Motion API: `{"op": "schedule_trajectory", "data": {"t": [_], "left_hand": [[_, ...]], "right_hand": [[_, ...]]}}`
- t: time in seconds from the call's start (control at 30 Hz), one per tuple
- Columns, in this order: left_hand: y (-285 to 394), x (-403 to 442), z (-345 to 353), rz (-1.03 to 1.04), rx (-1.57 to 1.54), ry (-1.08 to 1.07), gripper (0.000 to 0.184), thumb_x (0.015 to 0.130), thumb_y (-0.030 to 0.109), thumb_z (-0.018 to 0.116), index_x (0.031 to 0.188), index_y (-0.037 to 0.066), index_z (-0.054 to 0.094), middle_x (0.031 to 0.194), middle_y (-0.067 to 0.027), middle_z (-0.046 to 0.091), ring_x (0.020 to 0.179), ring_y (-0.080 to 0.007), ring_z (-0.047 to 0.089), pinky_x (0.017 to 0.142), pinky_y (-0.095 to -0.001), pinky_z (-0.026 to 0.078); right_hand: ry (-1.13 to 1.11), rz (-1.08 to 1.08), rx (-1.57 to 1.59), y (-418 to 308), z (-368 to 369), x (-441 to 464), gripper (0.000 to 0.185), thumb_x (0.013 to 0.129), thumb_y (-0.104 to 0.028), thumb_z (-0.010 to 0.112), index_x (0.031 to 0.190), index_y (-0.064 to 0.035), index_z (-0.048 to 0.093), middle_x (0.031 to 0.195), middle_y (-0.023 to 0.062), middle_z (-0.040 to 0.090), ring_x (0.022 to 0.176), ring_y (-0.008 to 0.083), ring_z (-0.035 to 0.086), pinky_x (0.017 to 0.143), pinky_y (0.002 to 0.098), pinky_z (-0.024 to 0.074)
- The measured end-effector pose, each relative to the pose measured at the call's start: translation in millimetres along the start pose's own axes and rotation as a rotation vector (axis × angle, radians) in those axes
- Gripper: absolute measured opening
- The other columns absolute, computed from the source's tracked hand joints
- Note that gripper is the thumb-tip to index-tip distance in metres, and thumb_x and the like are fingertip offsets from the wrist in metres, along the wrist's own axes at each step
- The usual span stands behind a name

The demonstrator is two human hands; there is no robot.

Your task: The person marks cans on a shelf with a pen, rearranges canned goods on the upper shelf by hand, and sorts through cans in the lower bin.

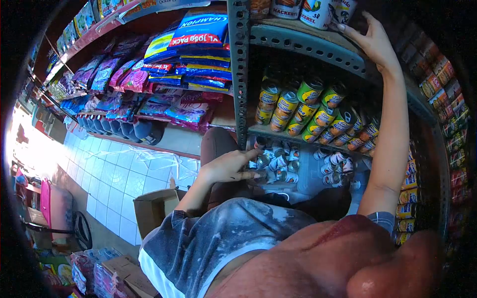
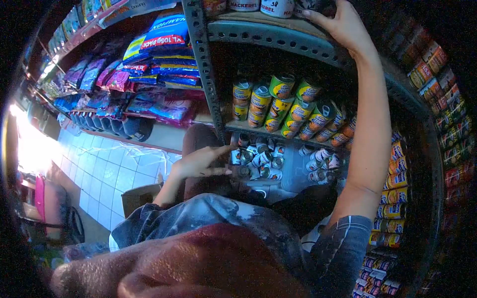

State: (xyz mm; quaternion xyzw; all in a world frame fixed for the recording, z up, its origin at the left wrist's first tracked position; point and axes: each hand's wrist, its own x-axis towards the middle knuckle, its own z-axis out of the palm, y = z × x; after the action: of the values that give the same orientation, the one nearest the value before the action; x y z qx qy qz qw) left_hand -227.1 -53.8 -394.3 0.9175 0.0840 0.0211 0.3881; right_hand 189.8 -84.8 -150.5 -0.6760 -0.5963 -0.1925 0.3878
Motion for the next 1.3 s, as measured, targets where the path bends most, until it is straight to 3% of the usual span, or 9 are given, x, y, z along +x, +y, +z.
{"op": "schedule_trajectory", "data": {"t": [0.07,0.17,0.27,0.37,0.43,0.53,0.9,1.23,1.3], "left_hand": [[-3.7,0.4,0.5,-0.016,0.004,-0.004,0.069,0.093,0.034,0.069,0.145,-0.002,0.040,0.114,-0.0323,0.064,0.108,-0.0470,0.062,0.093,-0.0513,0.048],[-12.7,0.5,3.3,-0.016,0.021,0.009,0.072,0.093,0.033,0.069,0.146,-0.003,0.038,0.117,-0.0325,0.063,0.108,-0.0469,0.062,0.094,-0.0507,0.049],[-17.6,4.7,5.1,0.013,0.040,0.019,0.074,0.093,0.033,0.069,0.147,-0.004,0.036,0.119,-0.0325,0.063,0.109,-0.0467,0.061,0.094,-0.0503,0.048],[-12.6,8.0,3.3,0.016,0.050,0.018,0.074,0.093,0.030,0.069,0.148,-0.003,0.034,0.120,-0.0318,0.063,0.109,-0.0463,0.061,0.095,-0.0502,0.048],[-9.0,9.0,0.6,0.008,0.055,0.028,0.073,0.092,0.028,0.069,0.148,-0.003,0.034,0.120,-0.0311,0.063,0.109,-0.0461,0.061,0.095,-0.0502,0.048],[-7.2,12.7,-1.2,0.033,0.055,0.036,0.071,0.092,0.023,0.069,0.149,-0.001,0.034,0.122,-0.0296,0.063,0.109,-0.0459,0.062,0.095,-0.0507,0.048],[3.0,31.0,-1.5,-0.076,0.098,-0.022,0.067,0.091,0.025,0.070,0.144,-0.003,0.039,0.126,-0.0281,0.062,0.115,-0.0442,0.060,0.098,-0.0500,0.047],[-22.9,18.0,-0.4,-0.134,0.025,-0.014,0.070,0.090,0.027,0.071,0.145,-0.003,0.039,0.126,-0.0303,0.062,0.115,-0.0445,0.060,0.098,-0.0478,0.049],[-21.3,15.8,-1.3,-0.128,0.077,0.021,0.073,0.090,0.030,0.072,0.145,-0.004,0.037,0.128,-0.0306,0.060,0.116,-0.0443,0.060,0.098,-0.0478,0.049]], "right_hand": [[-0.031,-0.031,0.091,-14.0,-6.2,4.3,0.091,0.081,-0.048,0.081,0.144,0.0081,0.046,0.139,0.0289,0.055,0.130,0.0314,0.055,0.108,0.0401,0.0430],[0.044,-0.060,0.196,-88.6,-12.5,-1.7,0.086,0.074,-0.018,0.081,0.144,0.0108,0.039,0.138,0.0272,0.054,0.130,0.0346,0.051,0.112,0.0386,0.0384],[0.145,-0.039,0.018,-76.6,-1.6,-3.3,0.087,0.074,-0.025,0.079,0.143,0.0096,0.039,0.141,0.0321,0.050,0.133,0.0404,0.049,0.113,0.0389,0.0379],[0.056,0.022,0.136,-80.1,-19.6,-8.2,0.090,0.070,-0.023,0.083,0.144,0.0091,0.040,0.144,0.0289,0.050,0.133,0.0360,0.050,0.112,0.0388,0.0384],[0.000,-0.105,0.057,-7.3,-16.3,2.3,0.087,0.080,-0.046,0.082,0.142,0.0054,0.049,0.133,0.0250,0.061,0.125,0.0298,0.059,0.107,0.0397,0.0441],[0.025,-0.060,0.026,18.5,-35.5,2.4,0.083,0.078,-0.044,0.083,0.140,0.0029,0.052,0.126,0.0213,0.066,0.117,0.0266,0.063,0.102,0.0384,0.0475],[-0.120,-0.023,-0.144,105.9,-33.5,66.8,0.086,0.081,-0.039,0.082,0.149,-0.0025,0.043,0.146,0.0199,0.052,0.134,0.0309,0.050,0.109,0.0401,0.0404],[-0.239,0.031,0.003,86.8,-12.8,74.0,0.082,0.084,-0.035,0.080,0.149,-0.0030,0.042,0.146,0.0209,0.051,0.134,0.0300,0.049,0.107,0.0391,0.0417],[-0.055,-0.012,-0.130,78.7,-28.0,58.0,0.082,0.084,-0.037,0.081,0.149,-0.0041,0.043,0.144,0.0211,0.053,0.133,0.0310,0.051,0.107,0.0391,0.0425]]}}
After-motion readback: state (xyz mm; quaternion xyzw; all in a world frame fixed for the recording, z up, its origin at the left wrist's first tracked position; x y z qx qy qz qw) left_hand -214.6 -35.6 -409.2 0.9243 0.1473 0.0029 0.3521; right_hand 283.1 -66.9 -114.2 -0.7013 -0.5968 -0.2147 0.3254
